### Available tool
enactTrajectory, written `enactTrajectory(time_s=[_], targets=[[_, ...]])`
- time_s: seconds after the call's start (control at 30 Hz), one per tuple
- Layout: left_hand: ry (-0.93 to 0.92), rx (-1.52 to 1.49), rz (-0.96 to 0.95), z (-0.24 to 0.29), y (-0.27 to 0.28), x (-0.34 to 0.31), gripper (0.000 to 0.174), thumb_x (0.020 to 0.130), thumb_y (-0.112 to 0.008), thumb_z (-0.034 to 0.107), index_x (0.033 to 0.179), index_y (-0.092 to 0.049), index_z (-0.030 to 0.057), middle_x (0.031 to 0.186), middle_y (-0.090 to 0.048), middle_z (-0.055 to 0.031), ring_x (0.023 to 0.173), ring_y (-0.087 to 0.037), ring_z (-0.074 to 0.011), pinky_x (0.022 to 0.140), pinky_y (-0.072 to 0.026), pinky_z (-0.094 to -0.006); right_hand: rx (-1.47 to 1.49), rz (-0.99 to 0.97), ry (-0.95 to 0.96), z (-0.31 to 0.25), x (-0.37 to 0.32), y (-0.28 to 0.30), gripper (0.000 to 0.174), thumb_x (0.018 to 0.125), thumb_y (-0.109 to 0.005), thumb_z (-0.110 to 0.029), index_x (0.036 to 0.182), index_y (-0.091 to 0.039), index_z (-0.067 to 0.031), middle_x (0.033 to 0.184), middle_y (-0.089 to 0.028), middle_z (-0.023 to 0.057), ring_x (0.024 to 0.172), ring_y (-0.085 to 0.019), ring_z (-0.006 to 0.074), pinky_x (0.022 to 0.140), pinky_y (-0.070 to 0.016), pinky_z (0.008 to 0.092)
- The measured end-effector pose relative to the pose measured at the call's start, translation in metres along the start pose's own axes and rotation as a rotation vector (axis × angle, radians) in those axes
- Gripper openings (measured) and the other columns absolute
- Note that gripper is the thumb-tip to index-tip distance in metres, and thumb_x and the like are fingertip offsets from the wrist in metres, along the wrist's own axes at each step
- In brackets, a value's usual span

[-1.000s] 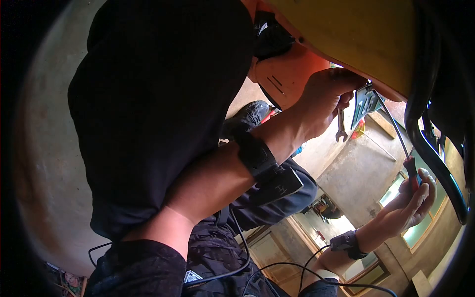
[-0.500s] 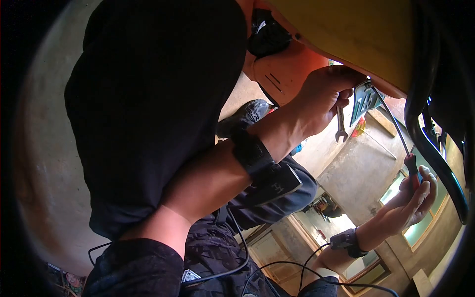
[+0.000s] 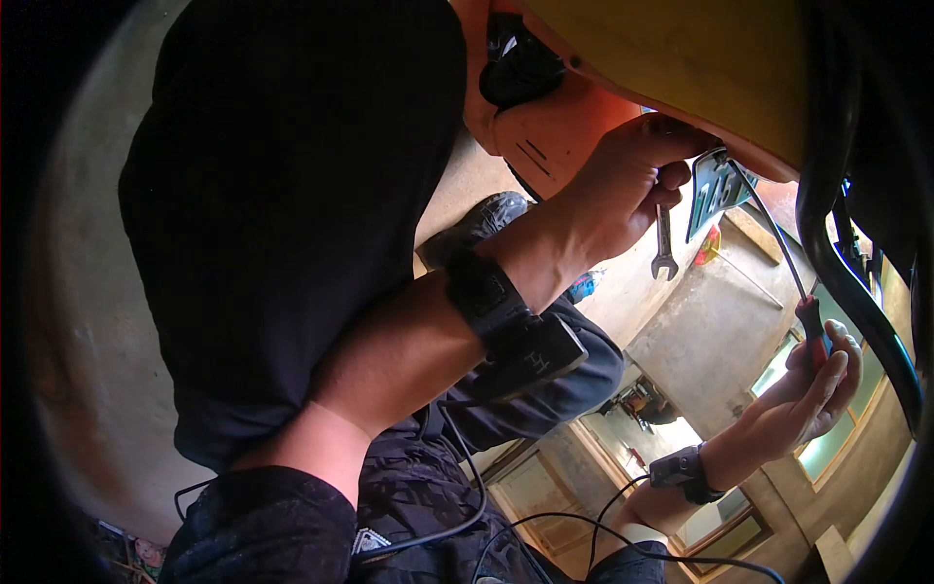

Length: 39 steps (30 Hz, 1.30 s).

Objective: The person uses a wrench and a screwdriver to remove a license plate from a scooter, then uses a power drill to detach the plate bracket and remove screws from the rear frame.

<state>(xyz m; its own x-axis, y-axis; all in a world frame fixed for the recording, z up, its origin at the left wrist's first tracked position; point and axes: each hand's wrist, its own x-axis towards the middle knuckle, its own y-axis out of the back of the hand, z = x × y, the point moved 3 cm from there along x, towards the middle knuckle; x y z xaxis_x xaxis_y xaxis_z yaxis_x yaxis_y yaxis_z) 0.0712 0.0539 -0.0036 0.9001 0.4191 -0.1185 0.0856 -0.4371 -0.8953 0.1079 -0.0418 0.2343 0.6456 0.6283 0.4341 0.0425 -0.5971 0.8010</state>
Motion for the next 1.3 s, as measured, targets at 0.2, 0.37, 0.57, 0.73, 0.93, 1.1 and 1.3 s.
enactTrajectory(time_s=[0.2, 0.37, 0.57, 0.73, 0.93, 1.1, 1.3], targets=[[0.002, -0.003, 0.021, -0.0036, 0.0007, 0.0019, 0.007, 0.087, -0.065, 0.006, 0.093, -0.062, 0.0082, 0.072, -0.053, 0.0065, 0.056, -0.032, -0.0025, 0.052, -0.0237, -0.0199, 0.008, -0.022, 0.007, 0.0009, 0.0009, 0.0011, 0.028, 0.095, -0.062, -0.030, 0.113, -0.060, -0.0082, 0.104, -0.066, 0.0085, 0.068, -0.058, 0.0074, 0.063, -0.0460, 0.0156], [0.028, -0.042, -0.097, -0.0024, 0.0057, 0.0071, 0.005, 0.089, -0.063, 0.007, 0.093, -0.061, 0.0076, 0.072, -0.053, 0.0060, 0.056, -0.032, -0.0023, 0.052, -0.0242, -0.0199, 0.003, -0.012, 0.012, 0.0008, 0.0011, 0.0010, 0.028, 0.095, -0.062, -0.029, 0.113, -0.060, -0.0080, 0.104, -0.066, 0.0088, 0.068, -0.058, 0.0081, 0.063, -0.0459, 0.0155], [0.042, -0.101, -0.027, -0.0017, -0.0024, 0.0010, 0.007, 0.091, -0.061, 0.007, 0.098, -0.062, 0.0072, 0.071, -0.051, 0.0072, 0.057, -0.036, -0.0012, 0.051, -0.0280, -0.0173, -0.024, 0.016, 0.017, -0.0020, -0.0015, -0.0007, 0.030, 0.094, -0.063, -0.030, 0.113, -0.059, -0.0078, 0.105, -0.067, 0.0091, 0.067, -0.058, 0.0091, 0.063, -0.0463, 0.0159], [0.022, -0.051, -0.078, -0.0039, -0.0006, 0.0032, 0.007, 0.090, -0.062, 0.006, 0.095, -0.060, 0.0099, 0.073, -0.053, 0.0075, 0.057, -0.034, -0.0013, 0.052, -0.0251, -0.0193, -0.021, 0.006, 0.010, -0.0005, -0.0019, 0.0004, 0.031, 0.094, -0.064, -0.031, 0.114, -0.059, -0.0080, 0.105, -0.066, 0.0093, 0.067, -0.058, 0.0093, 0.064, -0.0466, 0.0163], [0.020, -0.007, -0.073, -0.0023, 0.0038, 0.0069, 0.006, 0.089, -0.061, 0.005, 0.094, -0.060, 0.0085, 0.071, -0.051, 0.0073, 0.055, -0.033, -0.0015, 0.050, -0.0243, -0.0192, -0.011, 0.015, 0.020, 0.0001, -0.0016, -0.0007, 0.031, 0.093, -0.065, -0.030, 0.114, -0.059, -0.0084, 0.105, -0.066, 0.0091, 0.067, -0.059, 0.0090, 0.063, -0.0461, 0.0155], [0.044, -0.079, -0.077, -0.0020, -0.0005, 0.0043, 0.003, 0.091, -0.061, 0.007, 0.091, -0.059, 0.0086, 0.071, -0.052, 0.0063, 0.056, -0.034, -0.0019, 0.050, -0.0246, -0.0195, 0.001, 0.028, 0.015, 0.0005, -0.0020, -0.0007, 0.030, 0.094, -0.064, -0.029, 0.114, -0.059, -0.0084, 0.105, -0.067, 0.0088, 0.067, -0.058, 0.0081, 0.062, -0.0456, 0.0150], [0.037, -0.055, -0.065, -0.0032, -0.0003, 0.0039, 0.003, 0.092, -0.059, 0.006, 0.091, -0.058, 0.0082, 0.072, -0.052, 0.0056, 0.055, -0.033, -0.0022, 0.051, -0.0243, -0.0197, 0.001, 0.021, 0.026, 0.0011, -0.0019, 0.0002, 0.028, 0.095, -0.063, -0.028, 0.114, -0.060, -0.0081, 0.105, -0.067, 0.0092, 0.067, -0.058, 0.0070, 0.060, -0.0448, 0.0147]])
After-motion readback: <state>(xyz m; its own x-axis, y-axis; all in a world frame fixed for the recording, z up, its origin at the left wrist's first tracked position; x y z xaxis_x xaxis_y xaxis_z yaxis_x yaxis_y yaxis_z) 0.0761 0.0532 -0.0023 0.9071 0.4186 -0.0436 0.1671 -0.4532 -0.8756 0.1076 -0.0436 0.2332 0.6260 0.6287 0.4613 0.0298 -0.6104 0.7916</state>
